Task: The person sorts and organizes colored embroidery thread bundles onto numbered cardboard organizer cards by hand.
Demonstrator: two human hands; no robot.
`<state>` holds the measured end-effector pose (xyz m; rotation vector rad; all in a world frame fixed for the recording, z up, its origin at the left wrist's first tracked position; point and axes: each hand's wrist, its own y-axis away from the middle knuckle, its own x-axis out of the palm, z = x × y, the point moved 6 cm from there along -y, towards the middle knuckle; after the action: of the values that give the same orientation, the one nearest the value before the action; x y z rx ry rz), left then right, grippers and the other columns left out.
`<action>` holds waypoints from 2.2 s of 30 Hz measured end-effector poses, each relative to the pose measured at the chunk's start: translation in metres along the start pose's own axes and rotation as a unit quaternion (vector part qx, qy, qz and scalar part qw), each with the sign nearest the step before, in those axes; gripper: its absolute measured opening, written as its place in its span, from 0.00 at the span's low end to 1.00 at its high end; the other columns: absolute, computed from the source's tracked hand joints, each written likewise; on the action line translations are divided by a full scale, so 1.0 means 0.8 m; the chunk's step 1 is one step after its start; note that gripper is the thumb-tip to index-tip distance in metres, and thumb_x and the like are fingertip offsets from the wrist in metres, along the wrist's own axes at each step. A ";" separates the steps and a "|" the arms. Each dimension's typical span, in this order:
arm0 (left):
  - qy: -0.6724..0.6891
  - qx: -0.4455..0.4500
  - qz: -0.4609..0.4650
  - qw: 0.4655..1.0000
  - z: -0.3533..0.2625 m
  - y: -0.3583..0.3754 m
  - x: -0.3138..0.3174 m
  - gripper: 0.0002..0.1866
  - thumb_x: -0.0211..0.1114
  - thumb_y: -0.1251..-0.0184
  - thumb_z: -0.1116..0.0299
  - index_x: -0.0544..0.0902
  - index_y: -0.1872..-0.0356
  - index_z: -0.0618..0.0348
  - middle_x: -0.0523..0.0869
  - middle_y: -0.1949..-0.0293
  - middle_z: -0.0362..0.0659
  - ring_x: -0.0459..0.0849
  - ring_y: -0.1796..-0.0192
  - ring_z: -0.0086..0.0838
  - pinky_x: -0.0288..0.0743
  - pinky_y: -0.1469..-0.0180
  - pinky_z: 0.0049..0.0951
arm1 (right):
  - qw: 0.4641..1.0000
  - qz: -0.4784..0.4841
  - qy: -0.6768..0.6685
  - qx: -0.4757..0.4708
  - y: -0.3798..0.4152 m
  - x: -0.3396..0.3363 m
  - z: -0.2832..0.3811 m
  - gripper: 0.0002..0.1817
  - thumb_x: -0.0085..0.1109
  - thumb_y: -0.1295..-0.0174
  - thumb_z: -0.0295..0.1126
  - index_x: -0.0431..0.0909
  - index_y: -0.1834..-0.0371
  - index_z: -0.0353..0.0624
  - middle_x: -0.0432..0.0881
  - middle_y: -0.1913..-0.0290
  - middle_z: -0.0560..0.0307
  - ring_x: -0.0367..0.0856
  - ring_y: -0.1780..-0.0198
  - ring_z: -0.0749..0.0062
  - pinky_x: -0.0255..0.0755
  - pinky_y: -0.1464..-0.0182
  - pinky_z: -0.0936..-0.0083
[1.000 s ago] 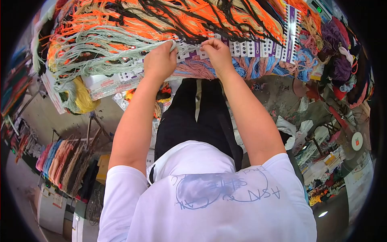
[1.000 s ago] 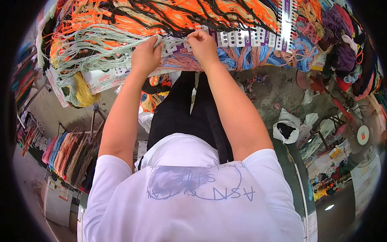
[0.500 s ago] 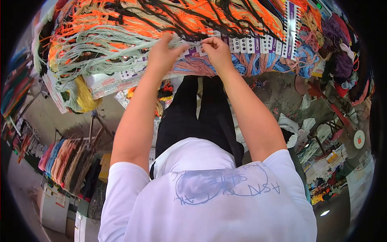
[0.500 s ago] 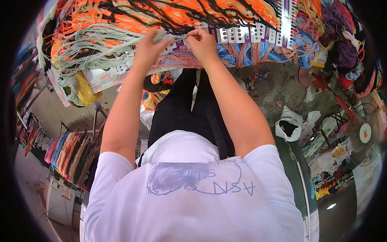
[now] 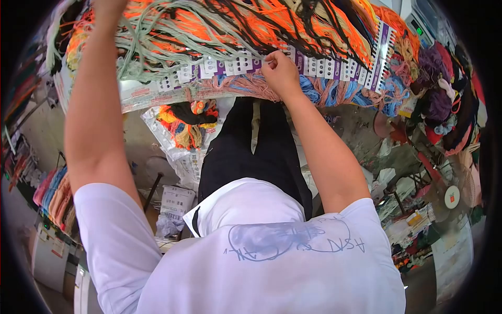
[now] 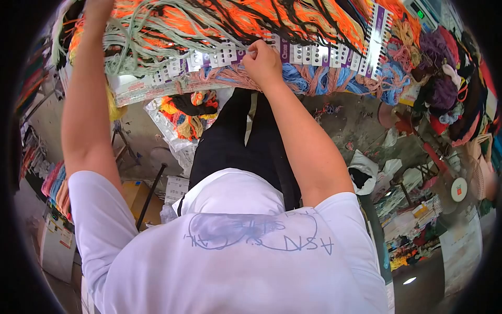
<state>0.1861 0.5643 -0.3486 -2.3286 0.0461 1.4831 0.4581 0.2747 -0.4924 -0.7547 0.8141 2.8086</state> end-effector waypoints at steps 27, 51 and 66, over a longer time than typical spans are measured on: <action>0.579 -0.587 0.059 0.563 -0.034 0.393 0.075 0.08 0.61 0.36 0.64 0.81 0.63 0.57 0.70 0.84 0.28 0.64 0.80 0.12 0.58 0.79 0.20 | 0.845 0.309 -0.035 -0.435 0.177 0.131 0.222 0.16 0.58 0.46 0.31 0.78 0.52 0.43 0.77 0.49 0.51 0.71 0.41 0.59 0.58 0.35 0.57; 0.556 -0.555 0.108 0.609 -0.058 0.372 0.119 0.07 0.65 0.41 0.69 0.81 0.66 0.62 0.82 0.73 0.35 0.74 0.73 0.14 0.68 0.70 0.17 | 0.939 0.026 0.149 -0.310 0.013 0.106 0.118 0.13 0.63 0.57 0.28 0.72 0.68 0.45 0.73 0.69 0.57 0.75 0.64 0.59 0.71 0.62 0.66; 0.610 -0.569 0.081 0.545 -0.065 0.352 0.136 0.08 0.68 0.45 0.69 0.80 0.74 0.62 0.77 0.80 0.33 0.70 0.80 0.16 0.63 0.78 0.18 | 0.944 -0.010 0.102 -0.314 0.016 0.098 0.116 0.12 0.59 0.55 0.23 0.73 0.66 0.43 0.74 0.69 0.55 0.76 0.67 0.61 0.72 0.64 0.69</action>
<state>0.2152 0.3045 -0.5082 -3.8890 -0.4810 -0.8524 0.3468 0.3114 -0.4576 -1.1346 -0.1094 3.0123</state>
